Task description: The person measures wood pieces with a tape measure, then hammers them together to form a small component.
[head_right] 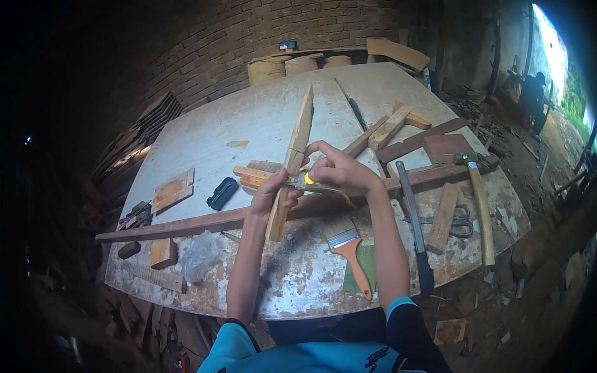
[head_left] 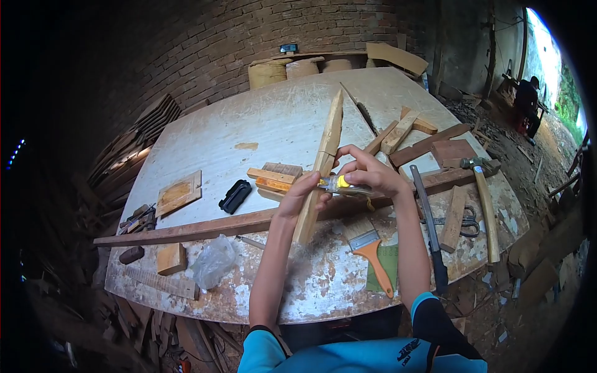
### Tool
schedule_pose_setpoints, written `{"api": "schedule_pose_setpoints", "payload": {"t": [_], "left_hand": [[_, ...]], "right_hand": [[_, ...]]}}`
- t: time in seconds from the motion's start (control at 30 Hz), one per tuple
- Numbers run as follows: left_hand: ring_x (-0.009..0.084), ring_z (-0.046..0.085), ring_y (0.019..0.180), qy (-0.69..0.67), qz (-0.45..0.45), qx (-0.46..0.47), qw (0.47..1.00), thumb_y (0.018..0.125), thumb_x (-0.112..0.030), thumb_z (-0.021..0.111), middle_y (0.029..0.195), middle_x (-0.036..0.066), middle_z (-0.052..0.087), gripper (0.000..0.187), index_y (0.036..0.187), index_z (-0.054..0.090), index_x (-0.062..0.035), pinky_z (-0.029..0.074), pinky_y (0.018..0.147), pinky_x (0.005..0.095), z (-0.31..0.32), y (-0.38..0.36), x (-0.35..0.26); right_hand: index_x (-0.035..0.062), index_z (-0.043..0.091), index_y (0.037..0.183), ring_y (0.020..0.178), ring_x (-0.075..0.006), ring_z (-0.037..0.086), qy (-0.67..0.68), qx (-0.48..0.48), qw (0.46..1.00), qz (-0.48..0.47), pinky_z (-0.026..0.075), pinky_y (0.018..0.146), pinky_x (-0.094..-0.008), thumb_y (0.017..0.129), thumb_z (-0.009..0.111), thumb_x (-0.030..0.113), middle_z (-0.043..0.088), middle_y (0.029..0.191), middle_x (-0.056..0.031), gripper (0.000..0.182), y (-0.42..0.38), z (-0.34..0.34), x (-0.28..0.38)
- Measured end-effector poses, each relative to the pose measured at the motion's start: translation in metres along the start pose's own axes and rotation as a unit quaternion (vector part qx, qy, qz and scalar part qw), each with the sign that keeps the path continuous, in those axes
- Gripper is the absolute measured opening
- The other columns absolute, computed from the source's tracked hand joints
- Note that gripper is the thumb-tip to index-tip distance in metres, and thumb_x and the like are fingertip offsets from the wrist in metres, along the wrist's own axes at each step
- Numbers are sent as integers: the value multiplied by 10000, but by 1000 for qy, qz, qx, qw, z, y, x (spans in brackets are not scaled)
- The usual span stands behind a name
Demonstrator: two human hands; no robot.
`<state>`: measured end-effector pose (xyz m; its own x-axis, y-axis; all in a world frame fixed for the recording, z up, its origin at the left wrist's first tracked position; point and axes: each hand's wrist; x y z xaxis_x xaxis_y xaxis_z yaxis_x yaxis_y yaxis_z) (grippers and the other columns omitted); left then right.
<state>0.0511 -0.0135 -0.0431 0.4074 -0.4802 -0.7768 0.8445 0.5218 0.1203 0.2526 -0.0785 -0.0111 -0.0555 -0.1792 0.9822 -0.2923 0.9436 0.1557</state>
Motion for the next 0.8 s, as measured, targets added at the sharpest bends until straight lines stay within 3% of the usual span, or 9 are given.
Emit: {"api": "schedule_pose_setpoints", "payload": {"t": [0.13, 0.3, 0.4, 0.53, 0.67, 0.8], "left_hand": [[114, 525, 661, 46, -10, -21, 999, 923, -324, 528, 897, 77, 557, 466, 1246, 445, 0, 458, 500, 203, 4, -4, -4], [97, 561, 707, 174, -21, -55, 983, 931, -331, 523, 820, 32, 572, 357, 1118, 519, -27, 508, 595, 253, 8, -4, -10], [90, 565, 714, 288, 27, -88, 953, 922, -309, 544, 833, 22, 576, 346, 1124, 548, -28, 518, 604, 255, 10, -3, -13], [79, 560, 661, 336, 72, -142, 928, 913, -279, 563, 774, -2, 575, 281, 1051, 606, -38, 481, 576, 215, 12, -6, -23], [74, 562, 670, 361, 81, -211, 905, 908, -264, 569, 795, 11, 606, 296, 1086, 618, -33, 470, 583, 219, 11, -24, -45], [61, 520, 620, 372, 88, -206, 901, 904, -237, 573, 751, 4, 590, 313, 1106, 609, -1, 433, 544, 220, 2, -32, -56]], "right_hand": [[29, 403, 1203, 771, -112, 543, 4, -22, 999, -37, 415, 686, -238, 777, 605, 229, 624, 839, -89, 512, -2, 6, 2], [23, 416, 1219, 811, -118, 549, -52, -34, 997, -34, 421, 740, -258, 783, 604, 231, 626, 846, -79, 518, -1, 6, 1], [21, 406, 1257, 826, -121, 550, -106, -43, 993, -25, 421, 758, -260, 789, 591, 224, 631, 871, -74, 542, 1, 6, 2], [26, 428, 1290, 877, -156, 555, -101, -31, 994, -11, 429, 798, -282, 810, 537, 239, 629, 951, -102, 537, 4, 9, -5], [42, 501, 1259, 924, -201, 550, -164, 58, 985, -9, 429, 840, -311, 821, 473, 269, 610, 1016, -129, 495, 15, 8, -17], [48, 530, 1224, 955, -211, 548, -189, 64, 980, 15, 424, 858, -309, 819, 452, 256, 597, 1047, -133, 462, 14, 19, -11]]}}
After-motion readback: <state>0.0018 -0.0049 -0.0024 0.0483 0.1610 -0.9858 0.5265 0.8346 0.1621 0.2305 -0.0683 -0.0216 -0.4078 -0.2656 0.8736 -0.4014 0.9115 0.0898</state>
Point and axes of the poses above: each hand's wrist, its own y-axis towards the middle knuckle, its own z-axis out of the palm, x = y × z
